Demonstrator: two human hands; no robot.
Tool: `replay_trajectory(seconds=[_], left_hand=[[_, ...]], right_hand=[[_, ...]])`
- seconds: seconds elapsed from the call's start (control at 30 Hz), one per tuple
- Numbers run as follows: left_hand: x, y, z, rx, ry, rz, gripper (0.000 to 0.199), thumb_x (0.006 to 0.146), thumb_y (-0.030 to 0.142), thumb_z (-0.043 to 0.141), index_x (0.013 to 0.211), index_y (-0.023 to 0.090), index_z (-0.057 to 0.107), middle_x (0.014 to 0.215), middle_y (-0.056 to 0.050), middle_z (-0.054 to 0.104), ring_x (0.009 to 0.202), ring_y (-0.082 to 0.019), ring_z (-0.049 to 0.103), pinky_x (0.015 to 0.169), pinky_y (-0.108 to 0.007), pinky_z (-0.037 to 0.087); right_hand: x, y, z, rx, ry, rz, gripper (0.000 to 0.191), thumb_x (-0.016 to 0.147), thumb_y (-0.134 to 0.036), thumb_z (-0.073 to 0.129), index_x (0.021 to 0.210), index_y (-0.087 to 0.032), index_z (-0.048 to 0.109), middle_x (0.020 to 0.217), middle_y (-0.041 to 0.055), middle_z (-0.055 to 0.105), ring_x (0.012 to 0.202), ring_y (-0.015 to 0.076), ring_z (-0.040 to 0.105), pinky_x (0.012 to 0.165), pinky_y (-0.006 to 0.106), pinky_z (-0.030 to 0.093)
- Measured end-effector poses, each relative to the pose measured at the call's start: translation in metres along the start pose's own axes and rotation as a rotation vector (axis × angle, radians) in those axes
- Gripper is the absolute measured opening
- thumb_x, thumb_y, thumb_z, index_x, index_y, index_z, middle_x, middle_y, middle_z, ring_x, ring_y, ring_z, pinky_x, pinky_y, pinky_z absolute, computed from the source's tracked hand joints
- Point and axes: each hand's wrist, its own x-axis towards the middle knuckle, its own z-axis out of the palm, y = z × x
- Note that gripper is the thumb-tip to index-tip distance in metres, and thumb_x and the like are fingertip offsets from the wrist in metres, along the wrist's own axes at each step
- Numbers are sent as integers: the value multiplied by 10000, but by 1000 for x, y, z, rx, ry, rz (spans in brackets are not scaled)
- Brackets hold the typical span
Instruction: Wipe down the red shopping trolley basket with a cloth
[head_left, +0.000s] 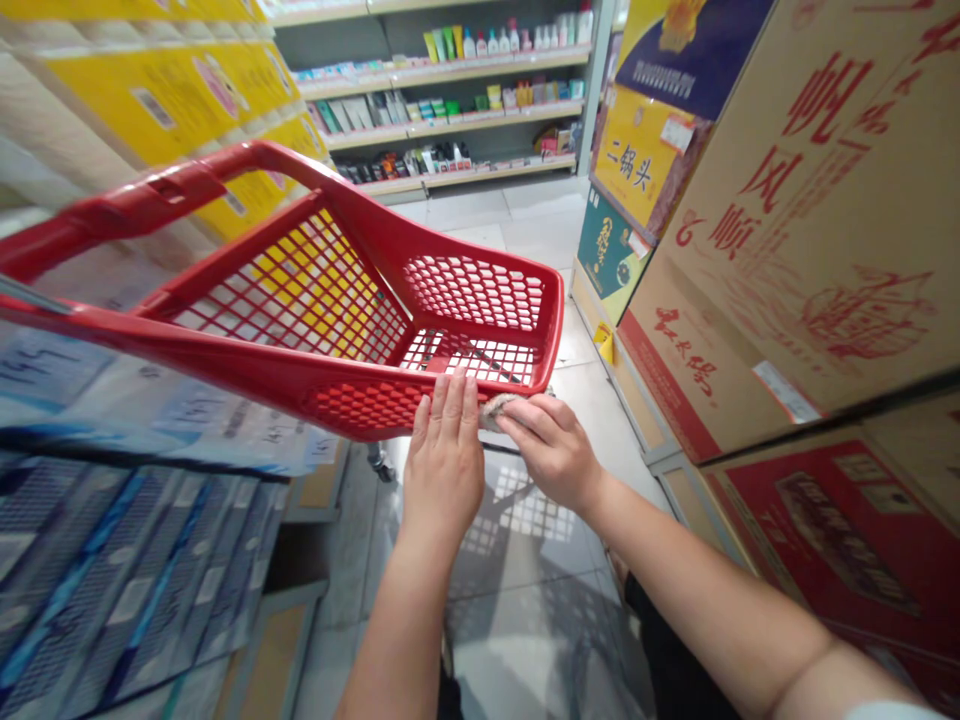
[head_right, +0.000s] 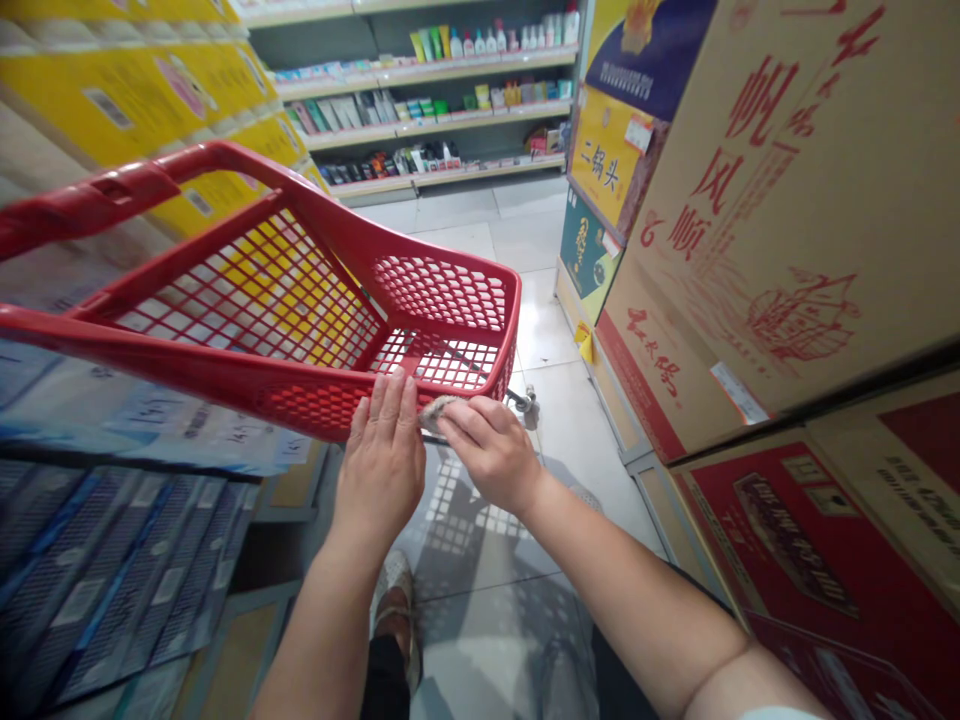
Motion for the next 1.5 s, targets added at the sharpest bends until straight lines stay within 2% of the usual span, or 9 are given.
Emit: replay_trajectory(seconds=[0.33, 0.5, 0.57, 0.67, 0.93, 1.1, 1.23, 1.4, 1.5], left_hand=[[0, -1, -1, -28, 6, -6, 697, 910, 139, 389, 1539, 150, 90, 1586, -91, 226, 1483, -203, 143, 1221, -389, 103], [0, -2, -1, -26, -3, 6, 728, 885, 131, 406, 1539, 143, 86, 1590, -93, 213, 1484, -216, 141, 1219, -409, 103], [0, -2, -1, -28, -2, 5, 721, 892, 138, 401, 1539, 144, 84, 1591, -94, 209, 1485, -215, 138, 1218, -410, 108], [0, -1, -1, -20, -5, -4, 706, 905, 153, 397, 1538, 147, 86, 1591, -94, 207, 1485, -215, 131, 1218, -410, 104], [0, -1, -2, -32, -11, -14, 699, 903, 149, 401, 1537, 144, 107, 1588, -96, 217, 1485, -211, 129, 1221, -404, 94], [0, 0, -3, -51, -22, -12, 706, 901, 149, 402, 1538, 149, 97, 1589, -97, 217, 1485, -212, 133, 1220, -409, 100], [1, 0, -3, -43, -15, -18, 697, 912, 160, 400, 1538, 148, 94, 1586, -104, 222, 1484, -216, 139, 1218, -419, 97], [1, 0, -1, -48, -7, -9, 684, 909, 157, 397, 1535, 141, 122, 1583, -106, 233, 1484, -219, 140, 1217, -420, 102], [1, 0, -2, -39, -12, -16, 693, 908, 154, 398, 1537, 144, 107, 1585, -104, 226, 1485, -219, 136, 1217, -421, 102]], right_hand=[[-1, -1, 5, -55, -42, -20, 220, 953, -161, 535, 1117, -181, 679, 1175, 50, 668, 1061, 186, 543, 923, 344, 495], [-3, -3, 2, -26, 39, -25, 315, 955, -156, 521, 1255, -185, 609, 1255, 52, 633, 1187, 187, 498, 1009, 343, 460], [-4, -2, 3, -53, 17, -25, 324, 957, -158, 518, 1270, -179, 599, 1265, 54, 628, 1196, 194, 493, 1020, 349, 446], [-6, -1, 6, -100, -48, -39, 297, 958, -166, 516, 1234, -173, 625, 1262, 46, 631, 1149, 202, 515, 984, 345, 452], [-6, 0, 8, -95, -55, -56, 255, 958, -153, 513, 1160, -183, 666, 1222, 33, 657, 1096, 194, 538, 956, 335, 474], [-7, 2, 10, -48, -7, -34, 279, 954, -159, 531, 1207, -198, 643, 1251, 38, 640, 1137, 192, 526, 979, 344, 477], [-7, 4, 13, -36, -84, -69, 214, 950, -155, 542, 1114, -162, 679, 1199, 39, 666, 1086, 193, 548, 945, 337, 502], [-5, 3, 9, -33, 7, -41, 260, 945, -141, 542, 1180, -158, 651, 1247, 48, 640, 1116, 198, 528, 971, 341, 489], [-5, 3, 10, -58, -33, -53, 212, 945, -148, 546, 1098, -178, 691, 1188, 44, 671, 1053, 187, 547, 934, 329, 503]])
